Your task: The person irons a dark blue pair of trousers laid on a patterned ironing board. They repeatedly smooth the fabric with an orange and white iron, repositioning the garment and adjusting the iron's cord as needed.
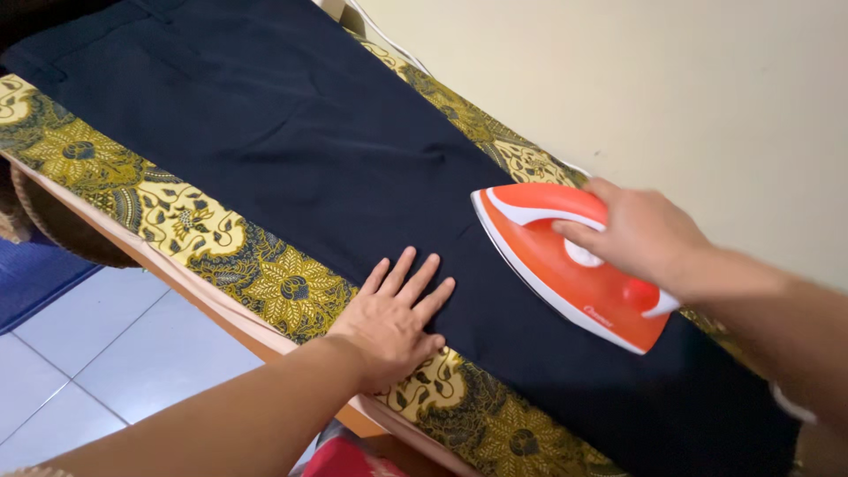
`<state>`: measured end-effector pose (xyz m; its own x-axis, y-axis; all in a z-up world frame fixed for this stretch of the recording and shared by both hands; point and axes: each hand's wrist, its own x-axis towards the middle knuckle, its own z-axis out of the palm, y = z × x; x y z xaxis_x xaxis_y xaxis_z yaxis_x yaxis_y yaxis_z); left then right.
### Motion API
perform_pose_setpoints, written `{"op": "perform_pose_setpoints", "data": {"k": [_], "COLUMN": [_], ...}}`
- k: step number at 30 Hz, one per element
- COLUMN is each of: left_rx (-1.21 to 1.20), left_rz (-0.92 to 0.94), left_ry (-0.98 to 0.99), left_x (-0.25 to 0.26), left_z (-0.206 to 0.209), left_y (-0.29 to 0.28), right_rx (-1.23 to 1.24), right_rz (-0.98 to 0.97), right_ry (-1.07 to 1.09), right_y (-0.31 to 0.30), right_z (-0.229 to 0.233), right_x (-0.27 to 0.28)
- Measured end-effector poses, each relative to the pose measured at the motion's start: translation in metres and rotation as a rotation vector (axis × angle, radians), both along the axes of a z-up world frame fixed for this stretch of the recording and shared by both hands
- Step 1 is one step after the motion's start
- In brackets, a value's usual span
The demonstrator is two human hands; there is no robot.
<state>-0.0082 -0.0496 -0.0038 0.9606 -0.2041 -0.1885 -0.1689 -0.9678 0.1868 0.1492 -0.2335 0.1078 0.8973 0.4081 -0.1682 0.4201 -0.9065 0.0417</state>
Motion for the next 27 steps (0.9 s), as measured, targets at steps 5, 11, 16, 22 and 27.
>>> {"op": "perform_pose_setpoints", "data": {"k": [5, 11, 16, 22, 27], "left_rx": [-0.016, 0.052, 0.105, 0.11, 0.128], "left_rz": [-0.035, -0.025, -0.012, 0.065, 0.138], "left_ry": [0.044, 0.093, 0.086, 0.122, 0.135], "left_x": [-0.004, -0.005, -0.007, -0.016, -0.027], "left_z": [0.006, 0.009, 0.011, 0.015, 0.018], "left_y": [0.005, 0.001, -0.005, -0.009, -0.007], "right_rx": [-0.061, 0.016, 0.052, -0.015, -0.156], "right_rz": [-0.115, -0.232, 0.063, 0.136, 0.115], "right_ry": [0.047, 0.084, -0.079, -0.022, 0.252], "right_y": [-0.035, -0.03, -0.021, -0.068, -0.133], "right_z": [0.001, 0.009, -0.008, -0.013, -0.008], "right_x": [-0.01, -0.009, 0.023, -0.003, -0.046]}}
